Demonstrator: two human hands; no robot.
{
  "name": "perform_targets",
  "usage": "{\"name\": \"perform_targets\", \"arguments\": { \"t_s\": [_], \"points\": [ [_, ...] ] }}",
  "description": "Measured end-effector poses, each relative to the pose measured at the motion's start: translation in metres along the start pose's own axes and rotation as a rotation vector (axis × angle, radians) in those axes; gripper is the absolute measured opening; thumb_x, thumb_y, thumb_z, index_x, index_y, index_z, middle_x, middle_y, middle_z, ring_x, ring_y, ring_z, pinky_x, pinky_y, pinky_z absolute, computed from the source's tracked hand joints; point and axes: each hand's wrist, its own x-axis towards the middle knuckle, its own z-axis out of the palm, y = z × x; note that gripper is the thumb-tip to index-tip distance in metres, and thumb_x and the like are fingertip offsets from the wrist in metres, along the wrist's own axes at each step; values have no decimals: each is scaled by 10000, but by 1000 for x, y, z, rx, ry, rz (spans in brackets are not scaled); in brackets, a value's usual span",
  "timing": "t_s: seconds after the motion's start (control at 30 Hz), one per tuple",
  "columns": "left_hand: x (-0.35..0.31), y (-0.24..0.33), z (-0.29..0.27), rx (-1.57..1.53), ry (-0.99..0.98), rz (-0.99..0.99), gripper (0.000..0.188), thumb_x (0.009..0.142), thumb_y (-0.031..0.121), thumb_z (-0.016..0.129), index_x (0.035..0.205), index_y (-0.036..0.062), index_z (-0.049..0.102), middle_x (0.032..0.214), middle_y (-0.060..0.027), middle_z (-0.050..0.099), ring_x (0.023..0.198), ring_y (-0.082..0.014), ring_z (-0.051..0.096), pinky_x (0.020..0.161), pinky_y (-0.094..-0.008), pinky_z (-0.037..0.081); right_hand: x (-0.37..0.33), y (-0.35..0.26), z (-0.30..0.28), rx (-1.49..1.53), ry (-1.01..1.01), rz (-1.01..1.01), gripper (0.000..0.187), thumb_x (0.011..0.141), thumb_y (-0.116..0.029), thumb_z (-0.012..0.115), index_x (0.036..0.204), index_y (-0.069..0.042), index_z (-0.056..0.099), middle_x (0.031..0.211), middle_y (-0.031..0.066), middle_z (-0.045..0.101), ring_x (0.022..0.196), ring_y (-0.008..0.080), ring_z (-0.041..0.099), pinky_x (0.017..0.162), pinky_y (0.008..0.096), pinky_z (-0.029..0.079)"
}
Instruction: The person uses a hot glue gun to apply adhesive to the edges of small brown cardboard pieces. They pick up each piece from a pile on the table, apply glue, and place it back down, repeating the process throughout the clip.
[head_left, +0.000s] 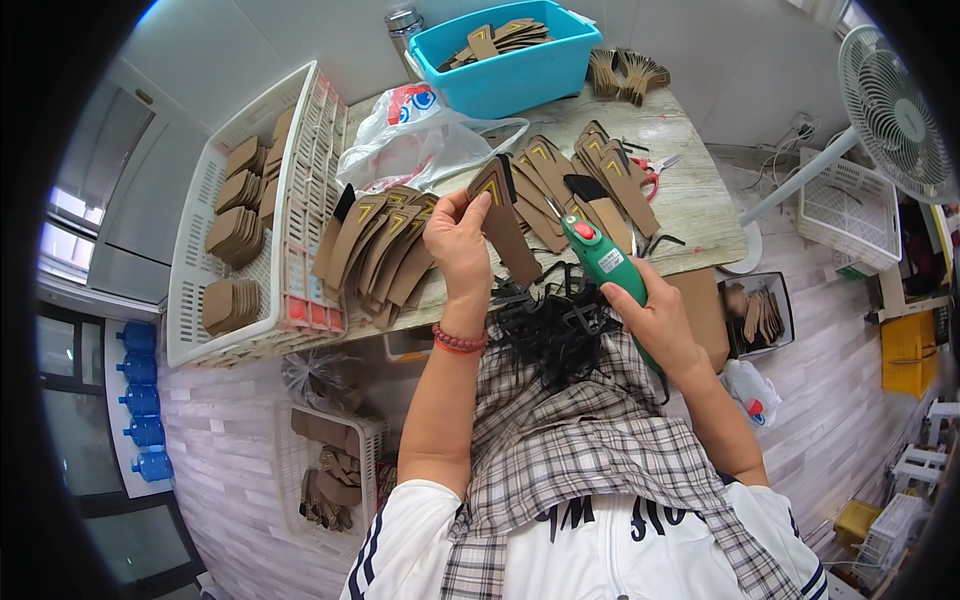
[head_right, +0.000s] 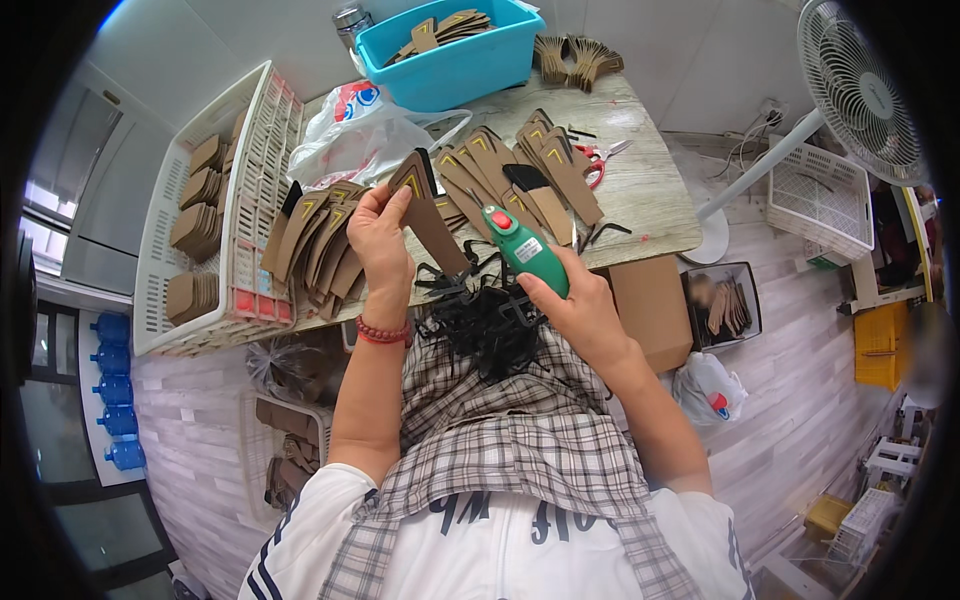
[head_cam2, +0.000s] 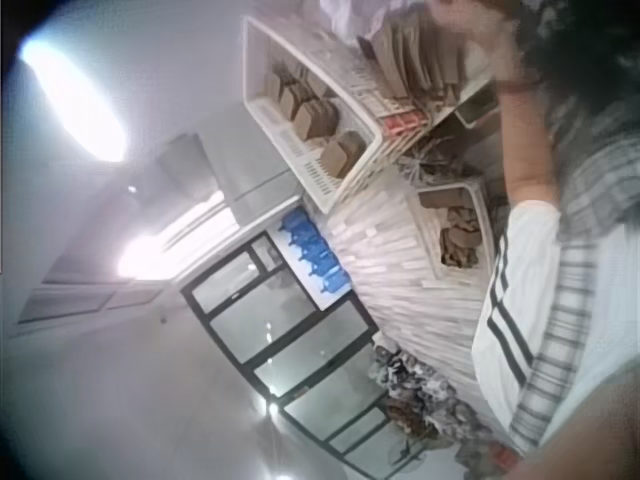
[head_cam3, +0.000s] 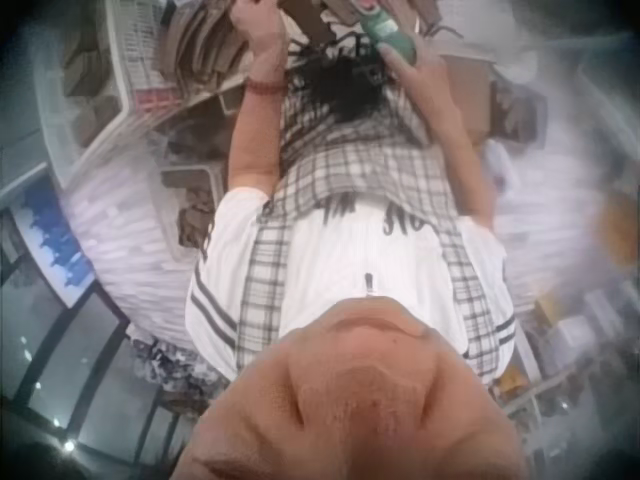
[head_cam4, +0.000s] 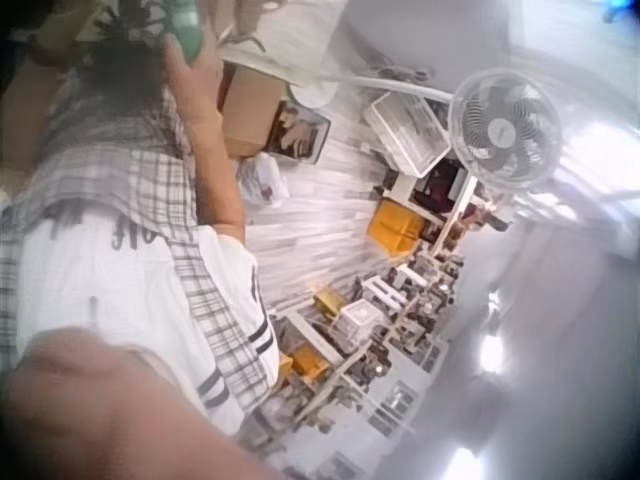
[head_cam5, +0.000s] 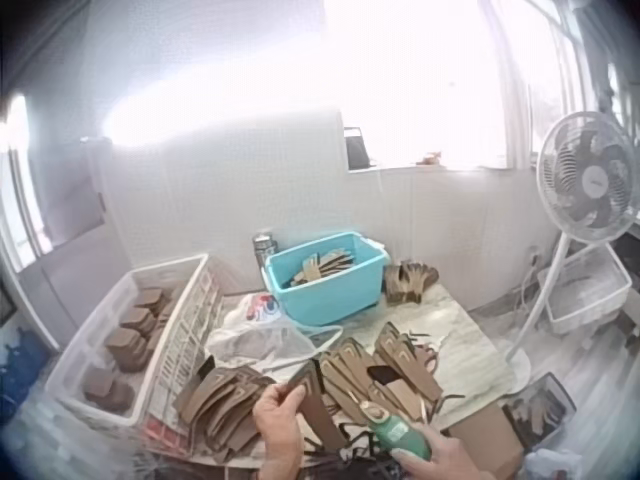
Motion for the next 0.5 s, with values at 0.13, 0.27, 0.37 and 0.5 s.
{"name": "perform_targets", "arguments": {
  "t_s": [0.13,0.27,0.37,0.5],
  "points": [
    [-15,-2,12,-202,-6,-163,128,847,30,687,951,-20,629,846,-52,671,703,-93,609,634,-215,487,-2,-6,4,17,-6,-2,464,877,-310,673,1183,15,542,785,133,647,698,186,625,649,316,493],
    [-26,-14,31,-293,46,-225,101,849,38,689,910,3,617,845,-60,675,680,-102,614,602,-225,494,-4,-4,2,43,-4,12,462,880,-317,671,1181,12,547,755,105,637,655,157,610,612,303,485],
    [-31,-19,38,-327,56,-275,93,855,44,684,889,20,601,834,-62,674,672,-105,616,593,-225,502,-4,-3,-1,82,0,44,456,882,-316,671,1180,8,552,714,71,616,576,121,578,544,284,465],
    [-38,-15,41,-365,23,-328,84,855,43,682,890,21,608,816,-64,675,650,-109,623,572,-221,506,-4,-2,0,131,35,54,448,881,-313,672,1177,4,559,675,41,591,489,90,528,469,264,433]
  ]
}}
